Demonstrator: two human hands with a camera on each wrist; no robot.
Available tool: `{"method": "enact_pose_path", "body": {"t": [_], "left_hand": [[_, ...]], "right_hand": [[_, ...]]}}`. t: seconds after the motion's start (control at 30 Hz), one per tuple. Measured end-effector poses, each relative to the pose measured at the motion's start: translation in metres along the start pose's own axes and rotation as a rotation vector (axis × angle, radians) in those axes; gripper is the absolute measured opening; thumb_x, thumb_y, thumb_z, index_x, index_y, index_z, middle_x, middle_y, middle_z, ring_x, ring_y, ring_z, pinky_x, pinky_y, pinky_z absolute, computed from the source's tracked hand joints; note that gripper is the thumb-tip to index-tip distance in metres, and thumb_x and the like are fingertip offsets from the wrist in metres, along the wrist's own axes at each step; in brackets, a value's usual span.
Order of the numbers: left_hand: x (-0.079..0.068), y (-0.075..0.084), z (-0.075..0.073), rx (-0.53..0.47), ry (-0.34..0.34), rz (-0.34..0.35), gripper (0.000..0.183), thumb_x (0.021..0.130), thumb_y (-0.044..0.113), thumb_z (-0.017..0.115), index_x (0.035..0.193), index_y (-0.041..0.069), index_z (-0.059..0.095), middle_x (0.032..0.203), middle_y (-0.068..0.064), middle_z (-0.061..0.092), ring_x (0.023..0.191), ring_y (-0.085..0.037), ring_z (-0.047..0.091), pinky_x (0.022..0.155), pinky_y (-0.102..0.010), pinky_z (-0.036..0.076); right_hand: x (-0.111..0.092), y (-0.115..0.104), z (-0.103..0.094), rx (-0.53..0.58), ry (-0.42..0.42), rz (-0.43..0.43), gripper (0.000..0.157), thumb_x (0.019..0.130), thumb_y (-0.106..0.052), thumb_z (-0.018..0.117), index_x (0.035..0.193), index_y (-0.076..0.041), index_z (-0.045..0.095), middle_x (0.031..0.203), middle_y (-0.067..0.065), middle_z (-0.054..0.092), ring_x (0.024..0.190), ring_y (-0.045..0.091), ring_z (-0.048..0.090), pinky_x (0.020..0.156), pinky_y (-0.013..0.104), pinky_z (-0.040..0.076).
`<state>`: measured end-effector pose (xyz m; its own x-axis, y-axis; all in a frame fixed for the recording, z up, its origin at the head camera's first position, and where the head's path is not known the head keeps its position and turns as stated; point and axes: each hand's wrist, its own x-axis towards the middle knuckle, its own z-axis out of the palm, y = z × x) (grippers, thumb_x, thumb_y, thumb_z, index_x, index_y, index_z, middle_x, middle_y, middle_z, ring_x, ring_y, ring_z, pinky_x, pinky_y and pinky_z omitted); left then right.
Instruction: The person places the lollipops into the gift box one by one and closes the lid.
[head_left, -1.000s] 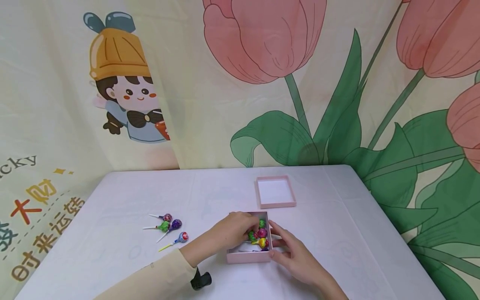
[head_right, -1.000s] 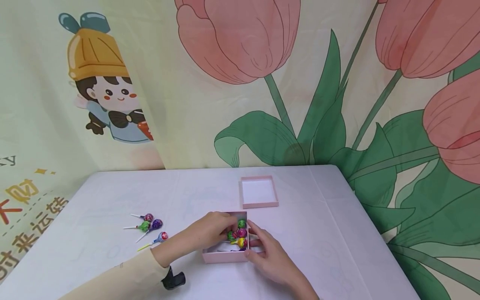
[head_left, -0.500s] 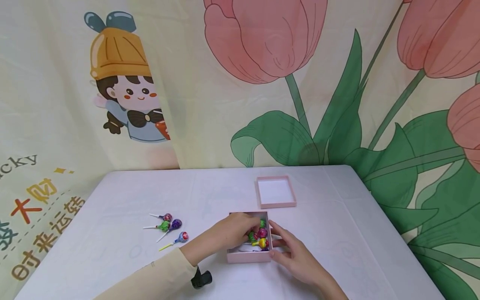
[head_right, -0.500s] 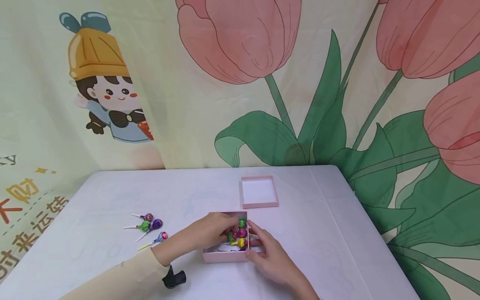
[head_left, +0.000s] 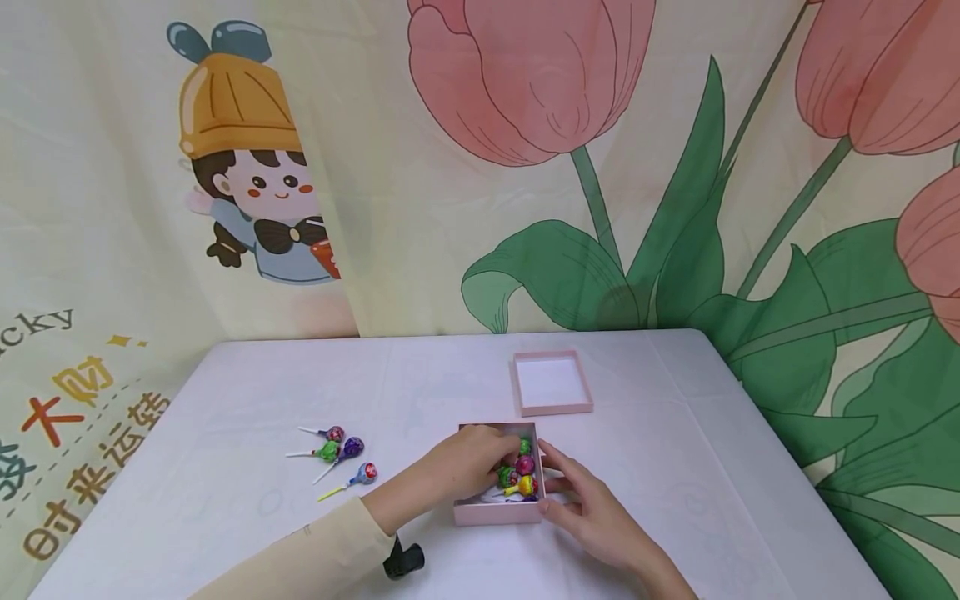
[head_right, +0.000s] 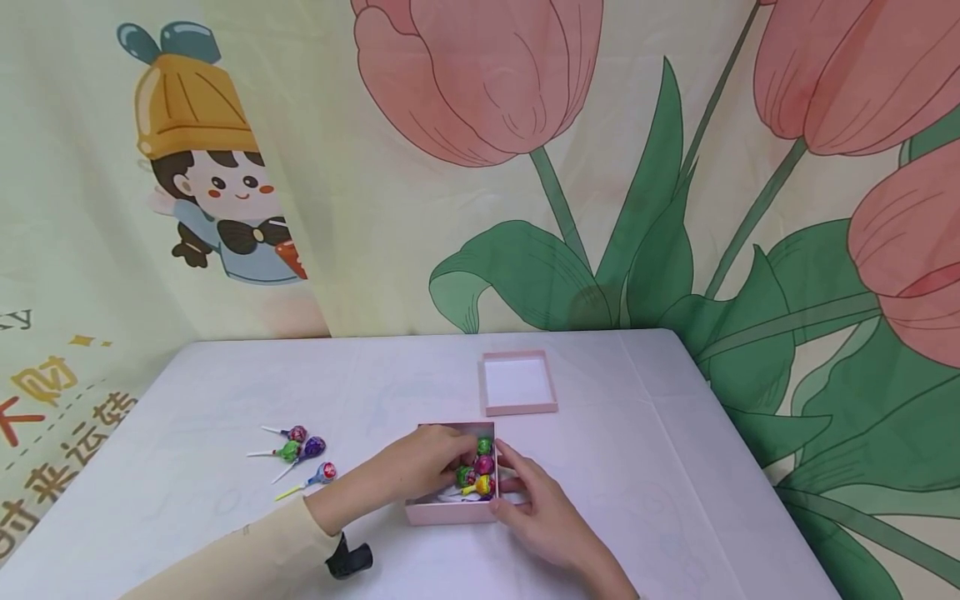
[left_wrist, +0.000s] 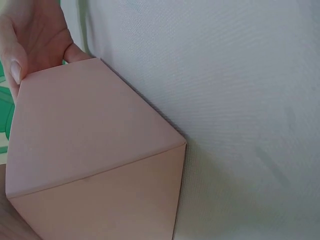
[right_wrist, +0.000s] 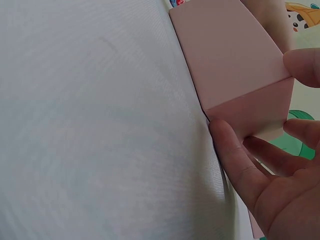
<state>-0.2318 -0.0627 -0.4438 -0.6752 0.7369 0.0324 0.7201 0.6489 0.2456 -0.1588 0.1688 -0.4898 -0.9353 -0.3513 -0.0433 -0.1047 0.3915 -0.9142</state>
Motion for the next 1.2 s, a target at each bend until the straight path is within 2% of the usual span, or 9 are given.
{"method": "enact_pose_path", "body": {"t": [0.07, 0.23, 0.37, 0.47, 0.53, 0.67, 0.83, 0.97, 1.2], "left_hand": [[0.0, 0.0, 0.0, 0.0, -0.001, -0.001, 0.014, 0.094, 0.01, 0.081, 0.096, 0.016, 0.069, 0.078, 0.009, 0.06, 0.071, -0.006, 0.052, 0.072, -0.022, 0.048], [-0.002, 0.001, -0.009, -0.054, -0.002, -0.022, 0.016, 0.092, 0.006, 0.082, 0.1, 0.015, 0.071, 0.085, 0.005, 0.068, 0.077, -0.007, 0.056, 0.076, -0.023, 0.053], [-0.006, -0.003, -0.019, -0.092, 0.005, -0.04, 0.024, 0.092, 0.006, 0.083, 0.112, 0.014, 0.074, 0.096, 0.002, 0.073, 0.086, -0.009, 0.063, 0.083, -0.027, 0.058], [-0.011, -0.009, -0.027, -0.094, 0.036, -0.049, 0.027, 0.092, 0.008, 0.084, 0.116, 0.014, 0.074, 0.101, 0.0, 0.074, 0.092, -0.013, 0.067, 0.087, -0.031, 0.06], [-0.016, -0.015, -0.033, -0.102, 0.077, -0.048, 0.023, 0.091, 0.008, 0.084, 0.111, 0.013, 0.073, 0.102, -0.002, 0.074, 0.094, -0.017, 0.069, 0.087, -0.033, 0.061], [-0.03, -0.03, -0.047, -0.116, 0.172, -0.053, 0.023, 0.09, 0.005, 0.085, 0.108, 0.013, 0.073, 0.098, -0.002, 0.073, 0.091, -0.021, 0.07, 0.083, -0.033, 0.061], [-0.05, -0.053, -0.064, -0.096, 0.257, -0.089, 0.027, 0.088, 0.005, 0.086, 0.107, 0.016, 0.072, 0.097, 0.005, 0.072, 0.09, -0.017, 0.069, 0.081, -0.031, 0.06], [-0.067, -0.075, -0.073, -0.066, 0.281, -0.128, 0.028, 0.088, 0.004, 0.086, 0.108, 0.015, 0.071, 0.097, 0.007, 0.072, 0.091, -0.018, 0.07, 0.082, -0.034, 0.06], [-0.103, -0.114, -0.081, -0.049, 0.272, -0.224, 0.028, 0.088, 0.005, 0.086, 0.11, 0.014, 0.072, 0.1, 0.006, 0.073, 0.092, -0.019, 0.07, 0.081, -0.038, 0.06]], "right_hand": [[0.0, 0.0, 0.0, 0.003, 0.001, 0.001, 0.077, 0.102, -0.029, 0.072, 0.168, -0.029, 0.032, 0.162, 0.015, 0.046, 0.132, 0.031, 0.061, 0.1, 0.04, 0.058], [0.0, 0.0, 0.0, 0.0, 0.0, 0.001, 0.077, 0.103, -0.029, 0.072, 0.168, -0.028, 0.031, 0.162, 0.015, 0.046, 0.132, 0.032, 0.061, 0.1, 0.039, 0.058], [0.0, 0.0, 0.0, -0.005, 0.006, -0.004, 0.077, 0.103, -0.029, 0.072, 0.168, -0.028, 0.032, 0.162, 0.016, 0.046, 0.132, 0.032, 0.061, 0.1, 0.038, 0.058], [0.0, -0.001, 0.001, -0.01, 0.008, -0.004, 0.077, 0.102, -0.029, 0.072, 0.168, -0.028, 0.032, 0.162, 0.016, 0.046, 0.132, 0.032, 0.061, 0.1, 0.04, 0.058], [0.0, -0.001, 0.001, -0.012, 0.008, -0.001, 0.078, 0.102, -0.03, 0.072, 0.168, -0.029, 0.032, 0.162, 0.015, 0.046, 0.133, 0.032, 0.061, 0.101, 0.042, 0.058], [0.0, -0.001, 0.001, -0.013, 0.009, 0.009, 0.078, 0.101, -0.03, 0.073, 0.168, -0.031, 0.032, 0.162, 0.014, 0.046, 0.133, 0.031, 0.06, 0.101, 0.039, 0.058], [0.0, -0.002, 0.001, 0.007, 0.013, -0.001, 0.078, 0.101, -0.026, 0.074, 0.167, -0.029, 0.034, 0.162, 0.015, 0.046, 0.132, 0.031, 0.061, 0.1, 0.037, 0.058], [-0.001, -0.004, 0.001, 0.02, 0.015, -0.003, 0.077, 0.101, -0.025, 0.074, 0.167, -0.029, 0.034, 0.162, 0.017, 0.046, 0.132, 0.032, 0.061, 0.101, 0.041, 0.058], [0.0, -0.003, 0.003, 0.003, 0.016, 0.001, 0.077, 0.101, -0.028, 0.073, 0.167, -0.028, 0.034, 0.16, 0.017, 0.047, 0.132, 0.032, 0.061, 0.102, 0.047, 0.057]]}}
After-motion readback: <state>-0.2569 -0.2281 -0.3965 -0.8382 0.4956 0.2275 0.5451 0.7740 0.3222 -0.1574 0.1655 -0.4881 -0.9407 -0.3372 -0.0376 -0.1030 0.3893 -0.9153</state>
